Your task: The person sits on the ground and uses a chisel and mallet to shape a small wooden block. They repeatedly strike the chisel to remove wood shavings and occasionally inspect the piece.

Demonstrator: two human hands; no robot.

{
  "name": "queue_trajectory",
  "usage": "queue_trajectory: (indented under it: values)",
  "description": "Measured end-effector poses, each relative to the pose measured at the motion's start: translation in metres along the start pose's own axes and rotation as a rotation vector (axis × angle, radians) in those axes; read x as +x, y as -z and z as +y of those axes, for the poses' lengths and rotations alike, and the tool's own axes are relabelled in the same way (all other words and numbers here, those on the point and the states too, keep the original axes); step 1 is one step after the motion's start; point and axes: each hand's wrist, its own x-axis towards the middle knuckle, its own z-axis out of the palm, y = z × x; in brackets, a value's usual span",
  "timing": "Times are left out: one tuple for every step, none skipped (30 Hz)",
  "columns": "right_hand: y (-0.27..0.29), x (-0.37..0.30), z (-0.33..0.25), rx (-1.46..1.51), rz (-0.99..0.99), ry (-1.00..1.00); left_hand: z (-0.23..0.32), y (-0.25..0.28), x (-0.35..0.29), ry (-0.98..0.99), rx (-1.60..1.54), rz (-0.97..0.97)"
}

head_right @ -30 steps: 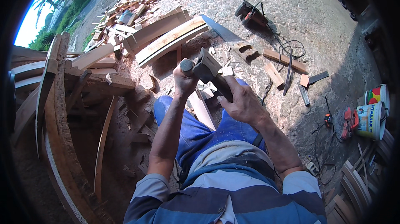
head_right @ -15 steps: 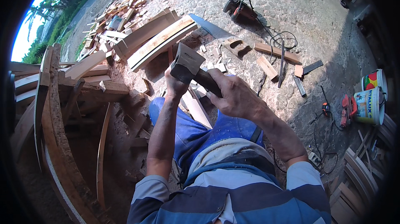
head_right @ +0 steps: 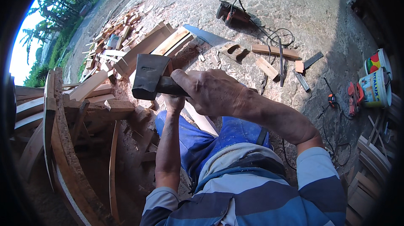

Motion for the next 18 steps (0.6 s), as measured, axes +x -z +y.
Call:
queue_trajectory:
  values:
    - [0.014,0.004,-0.009,0.07,0.119,0.068,0.011,0.0,-0.002,-0.016,-0.137,0.036]
    - [0.023,0.009,-0.017,0.138,0.238,0.136,0.018,0.002,0.003,-0.035,-0.072,0.049]
    - [0.026,0.014,-0.022,0.244,0.353,0.198,0.022,0.003,0.004,0.029,0.013,0.045]
    - [0.02,0.012,-0.018,0.166,0.304,0.15,0.025,0.004,0.005,0.087,0.095,0.039]
    - [0.009,0.008,-0.009,0.089,0.258,0.107,0.022,0.003,0.005,0.057,0.118,0.014]
    - [-0.005,0.005,-0.001,0.012,0.21,0.063,0.013,0.0,0.004,0.026,0.141,-0.012]
    - [-0.022,0.002,0.009,-0.254,-0.167,-0.102,0.002,-0.003,0.001,-0.007,0.166,-0.04]
    - [-0.032,0.006,0.019,-0.272,-0.314,-0.153,-0.003,-0.002,0.003,0.003,0.249,-0.032]
    - [-0.034,0.0,0.025,-0.235,-0.289,-0.154,-0.005,-0.004,-0.001,-0.123,0.238,0.035]
    - [-0.025,0.004,0.027,-0.213,-0.26,-0.133,-0.013,-0.001,-0.004,-0.073,0.259,0.012]
    - [-0.026,0.002,0.023,-0.163,-0.253,-0.131,-0.025,-0.002,0.0,-0.033,0.273,0.003]
    - [-0.022,0.002,0.016,-0.089,-0.141,-0.068,-0.036,-0.001,-0.011,0.007,0.252,0.008]
    - [-0.009,0.003,0.011,-0.03,-0.026,-0.018,-0.014,-0.009,-0.003,-0.008,0.065,0.044]
    - [0.0,0.005,0.003,0.045,0.085,0.031,0.01,-0.009,0.0,-0.008,-0.11,0.078]
    - [0.011,0.011,-0.005,0.105,0.215,0.113,0.01,-0.001,0.0,-0.065,-0.019,0.034]
    - [0.022,0.018,-0.012,0.161,0.347,0.195,0.013,-0.001,0.002,0.17,-0.114,0.078]
    - [0.026,0.022,-0.019,0.254,0.394,0.177,0.016,-0.002,0.003,0.141,0.012,0.092]
    - [0.017,0.019,-0.014,0.143,0.262,0.092,0.02,-0.004,0.004,0.111,0.137,0.107]
